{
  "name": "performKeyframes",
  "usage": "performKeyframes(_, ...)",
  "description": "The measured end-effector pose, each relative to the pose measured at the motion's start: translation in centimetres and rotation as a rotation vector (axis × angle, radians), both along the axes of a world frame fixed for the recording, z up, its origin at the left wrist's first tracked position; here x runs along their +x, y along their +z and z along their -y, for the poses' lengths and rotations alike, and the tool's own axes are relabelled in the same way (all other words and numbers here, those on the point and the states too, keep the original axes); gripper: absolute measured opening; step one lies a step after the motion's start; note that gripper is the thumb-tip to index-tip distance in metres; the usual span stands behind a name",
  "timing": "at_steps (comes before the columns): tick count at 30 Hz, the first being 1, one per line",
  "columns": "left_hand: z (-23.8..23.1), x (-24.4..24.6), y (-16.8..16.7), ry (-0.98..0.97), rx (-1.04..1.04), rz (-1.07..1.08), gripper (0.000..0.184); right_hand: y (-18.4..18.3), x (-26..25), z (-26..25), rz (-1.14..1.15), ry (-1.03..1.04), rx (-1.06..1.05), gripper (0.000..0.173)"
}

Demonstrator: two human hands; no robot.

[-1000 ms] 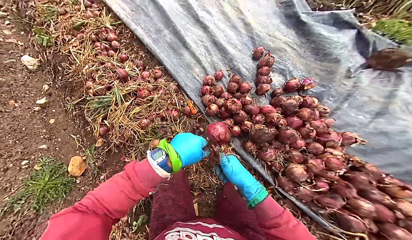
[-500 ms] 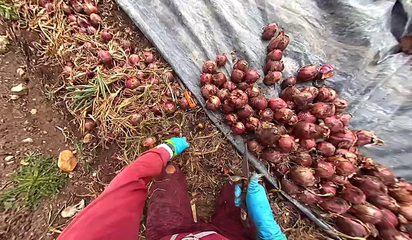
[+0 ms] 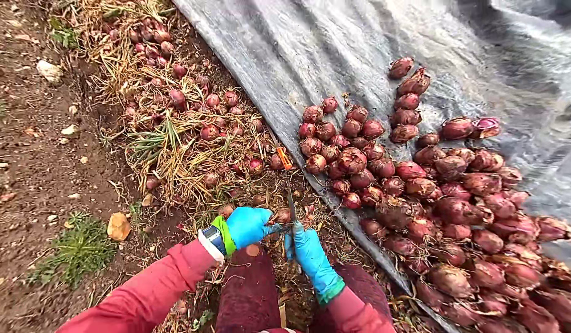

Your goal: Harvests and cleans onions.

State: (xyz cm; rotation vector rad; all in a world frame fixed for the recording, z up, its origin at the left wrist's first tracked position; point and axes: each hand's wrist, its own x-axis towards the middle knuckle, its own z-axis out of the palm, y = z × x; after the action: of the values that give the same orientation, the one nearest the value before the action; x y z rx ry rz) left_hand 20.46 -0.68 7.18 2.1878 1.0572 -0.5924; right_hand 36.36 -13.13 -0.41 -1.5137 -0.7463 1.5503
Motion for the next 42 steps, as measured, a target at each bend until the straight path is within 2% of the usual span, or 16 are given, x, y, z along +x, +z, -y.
performKeyframes(2,1.0,-0.3,2.2,-0.100,0.045,0.087,0.027,1.2,0.7,1.2,0.027,-0.004,0.052,0.082)
performKeyframes(5,4.7,-0.5,3.4,-0.157,0.108,0.357,0.026,2.8,2.3,4.5,0.035,0.030,0.097,0.087)
performKeyframes(7,7.1,-0.5,3.3,-0.054,0.118,0.525,0.029,3.6,3.6,7.3,-0.050,0.024,0.120,0.087)
performKeyframes(11,11.1,1.8,4.3,0.363,0.157,0.705,0.022,5.1,6.0,12.6,-0.125,-0.155,0.129,0.086)
performKeyframes(13,14.1,4.3,6.1,0.180,0.143,0.494,0.030,5.1,6.9,14.9,-0.005,0.079,0.084,0.092)
performKeyframes(15,16.4,7.6,7.4,-0.210,0.049,0.185,0.036,5.7,7.7,16.3,0.124,0.219,0.082,0.094)
performKeyframes(16,16.8,8.9,7.6,-0.302,0.029,0.148,0.036,5.8,8.3,16.9,0.164,0.181,0.101,0.093)
performKeyframes(18,14.8,10.4,7.1,-0.257,0.091,0.165,0.031,5.7,10.0,17.5,0.166,-0.071,0.175,0.092)
performKeyframes(21,7.0,10.3,1.8,-0.016,0.185,0.050,0.029,6.6,13.0,16.4,0.163,-0.552,0.157,0.082)
performKeyframes(23,1.6,8.5,-4.5,-0.053,0.200,-0.104,0.023,6.9,14.0,15.0,0.181,-0.676,0.016,0.071)
performKeyframes(27,-4.1,3.5,-16.8,-0.051,0.069,-0.392,0.030,0.5,12.1,14.6,0.132,-0.470,-0.166,0.083)
performKeyframes(30,-6.4,-0.6,-21.2,-0.053,-0.010,-0.329,0.042,-1.9,9.6,13.0,0.099,-0.316,-0.306,0.084)
performKeyframes(34,-8.3,-4.6,-20.0,-0.011,-0.079,-0.316,0.033,-5.5,6.0,9.5,-0.069,-0.269,-0.436,0.089)
performKeyframes(37,-6.7,-4.2,-13.7,0.060,-0.029,-0.191,0.036,-8.1,2.9,6.5,-0.189,-0.216,-0.502,0.083)
performKeyframes(39,-3.9,-2.8,-8.9,-0.004,-0.024,-0.036,0.033,-7.0,1.5,5.1,-0.260,-0.087,-0.349,0.078)
performKeyframes(42,0.2,-1.4,-4.1,-0.224,-0.067,0.119,0.027,-2.7,0.6,2.9,-0.166,0.076,-0.124,0.092)
